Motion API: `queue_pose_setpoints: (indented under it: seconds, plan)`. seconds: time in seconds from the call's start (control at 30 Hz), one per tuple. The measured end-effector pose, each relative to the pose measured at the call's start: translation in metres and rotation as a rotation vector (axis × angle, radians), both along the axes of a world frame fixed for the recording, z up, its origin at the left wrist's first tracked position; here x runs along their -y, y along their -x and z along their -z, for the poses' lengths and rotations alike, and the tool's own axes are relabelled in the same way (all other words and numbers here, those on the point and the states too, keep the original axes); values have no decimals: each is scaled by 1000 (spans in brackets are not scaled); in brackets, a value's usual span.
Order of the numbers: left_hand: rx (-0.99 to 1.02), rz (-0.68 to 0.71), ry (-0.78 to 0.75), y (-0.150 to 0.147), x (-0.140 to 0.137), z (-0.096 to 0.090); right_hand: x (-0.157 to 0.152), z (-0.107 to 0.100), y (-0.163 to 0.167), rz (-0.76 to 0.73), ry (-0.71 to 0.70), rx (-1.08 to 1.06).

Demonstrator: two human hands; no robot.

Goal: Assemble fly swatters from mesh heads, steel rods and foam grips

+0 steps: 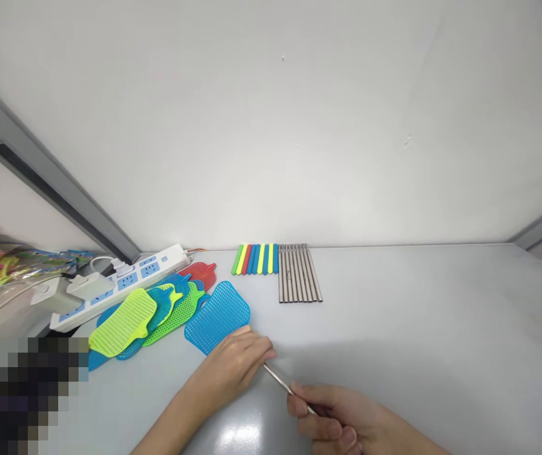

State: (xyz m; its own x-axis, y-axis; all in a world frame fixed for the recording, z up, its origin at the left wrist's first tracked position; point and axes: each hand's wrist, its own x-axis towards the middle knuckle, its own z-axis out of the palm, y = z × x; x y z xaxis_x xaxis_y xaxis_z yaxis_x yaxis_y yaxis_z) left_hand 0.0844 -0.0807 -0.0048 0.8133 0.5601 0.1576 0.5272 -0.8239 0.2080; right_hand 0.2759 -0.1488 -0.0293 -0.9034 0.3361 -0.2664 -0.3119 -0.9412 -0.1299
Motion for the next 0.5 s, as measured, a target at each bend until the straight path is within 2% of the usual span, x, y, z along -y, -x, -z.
queue_pose_setpoints:
  seconds: [0.17, 0.3, 0.5]
  plan:
    - [-14, -15, -24, 7, -6, 0, 1, 0, -3, 13, -26, 6]
    - [-5, -31, -22, 13, -9, -1, -2, 3, -10, -42, -70, -46]
    - [4, -65, -12, 19, -13, -3, -8, 4, -16, -64, -128, -17]
